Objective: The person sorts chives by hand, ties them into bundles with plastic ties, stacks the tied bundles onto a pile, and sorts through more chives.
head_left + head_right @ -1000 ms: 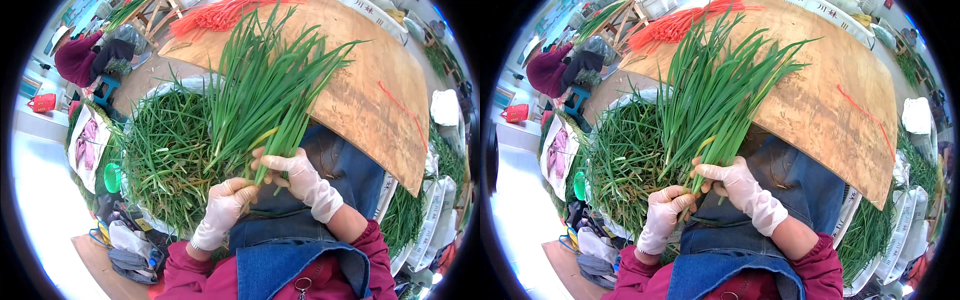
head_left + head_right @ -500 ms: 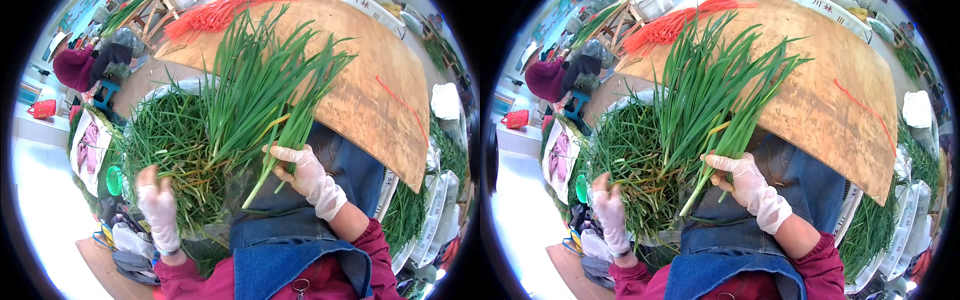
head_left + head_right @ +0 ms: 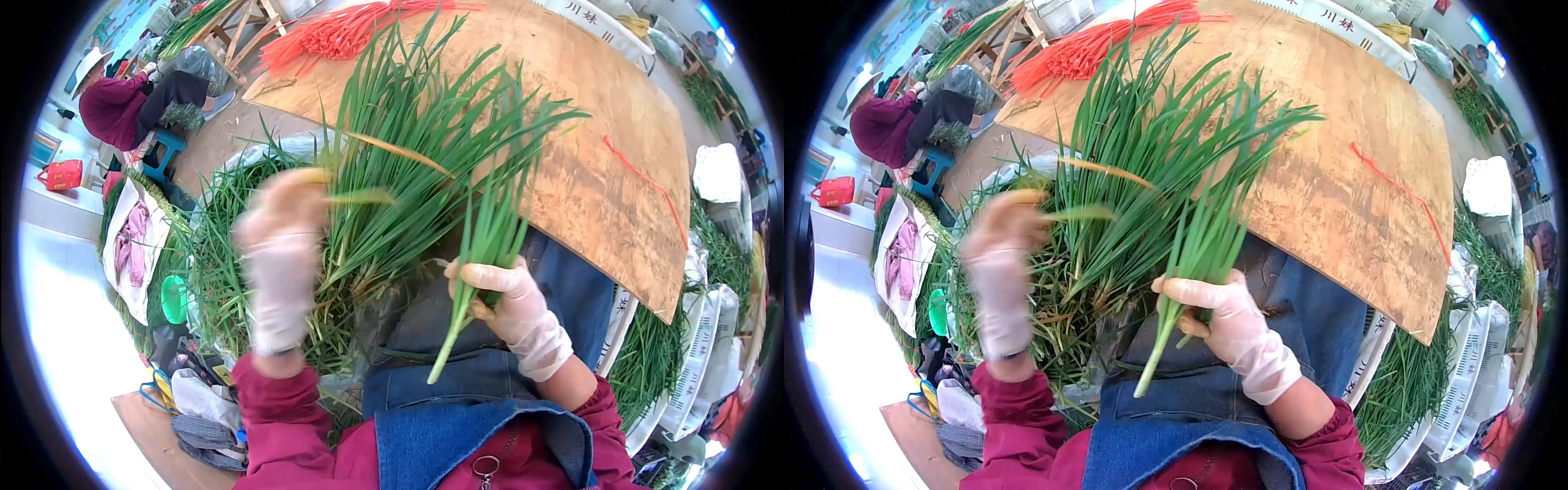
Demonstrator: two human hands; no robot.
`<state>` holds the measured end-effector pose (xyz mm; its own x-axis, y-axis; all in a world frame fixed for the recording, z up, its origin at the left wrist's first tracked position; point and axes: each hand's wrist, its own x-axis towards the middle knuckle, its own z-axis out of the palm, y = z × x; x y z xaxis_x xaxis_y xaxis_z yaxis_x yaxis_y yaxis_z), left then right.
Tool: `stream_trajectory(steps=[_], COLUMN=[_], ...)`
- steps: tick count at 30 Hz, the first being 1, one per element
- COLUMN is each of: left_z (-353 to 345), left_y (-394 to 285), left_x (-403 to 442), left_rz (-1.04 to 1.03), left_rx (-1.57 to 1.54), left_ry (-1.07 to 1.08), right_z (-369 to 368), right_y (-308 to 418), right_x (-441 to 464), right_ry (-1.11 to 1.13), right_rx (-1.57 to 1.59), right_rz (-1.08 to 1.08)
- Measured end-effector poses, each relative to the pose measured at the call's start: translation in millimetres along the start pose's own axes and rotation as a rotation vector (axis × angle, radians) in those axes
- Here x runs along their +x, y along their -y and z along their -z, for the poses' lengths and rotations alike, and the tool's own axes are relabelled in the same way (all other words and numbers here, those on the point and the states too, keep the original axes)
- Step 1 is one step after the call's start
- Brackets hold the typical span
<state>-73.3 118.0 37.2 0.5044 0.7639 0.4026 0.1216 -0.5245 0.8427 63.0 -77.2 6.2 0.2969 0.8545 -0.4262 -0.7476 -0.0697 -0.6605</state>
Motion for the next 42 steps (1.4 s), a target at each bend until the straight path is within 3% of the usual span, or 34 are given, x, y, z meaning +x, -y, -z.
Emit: stream_trajectory(steps=[2, 4, 6, 7, 8, 10, 11, 12, 15, 16, 18, 22, 24, 26, 30, 33, 36, 39, 40, 42], left_z=[56.0, 124.4, 145.5, 137.8, 129.6, 77.8, 53.7, 28.0, -30.7, -42.3, -56.7, -37.8, -15.0, 4.9, 17.3, 21.1, 50.4, 95.8, 116.1, 131.7], left_y=[-11.8, 35.6, 48.6, 60.0, 67.8, 49.4, 56.8, 58.5, 74.0, 79.2, 98.7, 104.1, 81.8, 49.8, 21.1, 14.8, 8.2, 61.0, 86.8, 126.9], left_x=[5.7, 5.4, -8.6, -26.2, -43.9, -74.1, -88.5, -101.0, -106.4, -103.3, -101.1, -91.4, -77.7, -61.5, -54.2, -56.5, -56.2, -66.1, -72.8, -84.2], left_rz=[0.113, 0.182, 0.248, 0.195, 0.050, 0.083, -0.053, 0.012, -0.073, -0.011, -0.120, -0.142, 0.315, 0.705, 0.767, 0.785, 0.652, 0.603, 0.659, 0.474], left_rx=[0.059, 0.126, 1.181, 1.337, 1.291, 0.849, 0.640, 0.464, 0.890, 0.958, 1.042, 0.740, 0.199, -0.155, -0.334, -0.378, -0.300, -0.144, 0.016, 0.801], left_ry=[-0.289, -0.494, -0.253, -0.256, -0.211, 0.020, 0.179, 0.283, 0.402, 0.421, 0.351, 0.273, 0.280, 0.335, 0.355, 0.293, 0.078, -0.244, -0.337, -0.367], right_z=[1.0, 8.8, 17.9, 15.7, 14.6, 25.8, 28.8, 29.9, 31.7, 33.2, 27.0, 22.8, 16.2, 6.6, -18.6, -24.6, -15.9, -3.0, 0.2, 4.6], right_y=[5.7, 6.4, 4.4, 2.8, 2.2, -5.1, -8.6, -10.8, -16.7, -16.5, -13.6, -10.3, -9.4, -11.7, -19.5, -32.2, -32.6, -23.0, -18.8, -15.6], right_x=[-6.7, -7.0, -3.5, -2.7, -2.0, 3.4, 5.6, 8.0, 11.4, 11.2, 9.9, 11.3, 15.4, 23.4, 38.2, 48.5, 47.9, 39.5, 36.0, 31.5], right_ry=[-0.071, -0.028, 0.008, -0.030, -0.070, -0.021, -0.005, 0.012, 0.000, 0.006, -0.052, -0.055, -0.096, -0.139, -0.204, -0.225, -0.246, -0.250, -0.225, -0.208], right_rx=[-0.014, 0.001, 0.028, 0.072, 0.115, 0.260, 0.314, 0.367, 0.426, 0.441, 0.401, 0.289, 0.187, 0.116, -0.093, -0.161, -0.060, 0.010, 0.046, 0.102], right_rz=[0.033, 0.105, 0.124, 0.121, 0.121, 0.031, 0.003, -0.024, -0.058, -0.067, -0.063, -0.063, -0.061, -0.051, -0.038, -0.069, -0.056, -0.085, -0.089, -0.092])
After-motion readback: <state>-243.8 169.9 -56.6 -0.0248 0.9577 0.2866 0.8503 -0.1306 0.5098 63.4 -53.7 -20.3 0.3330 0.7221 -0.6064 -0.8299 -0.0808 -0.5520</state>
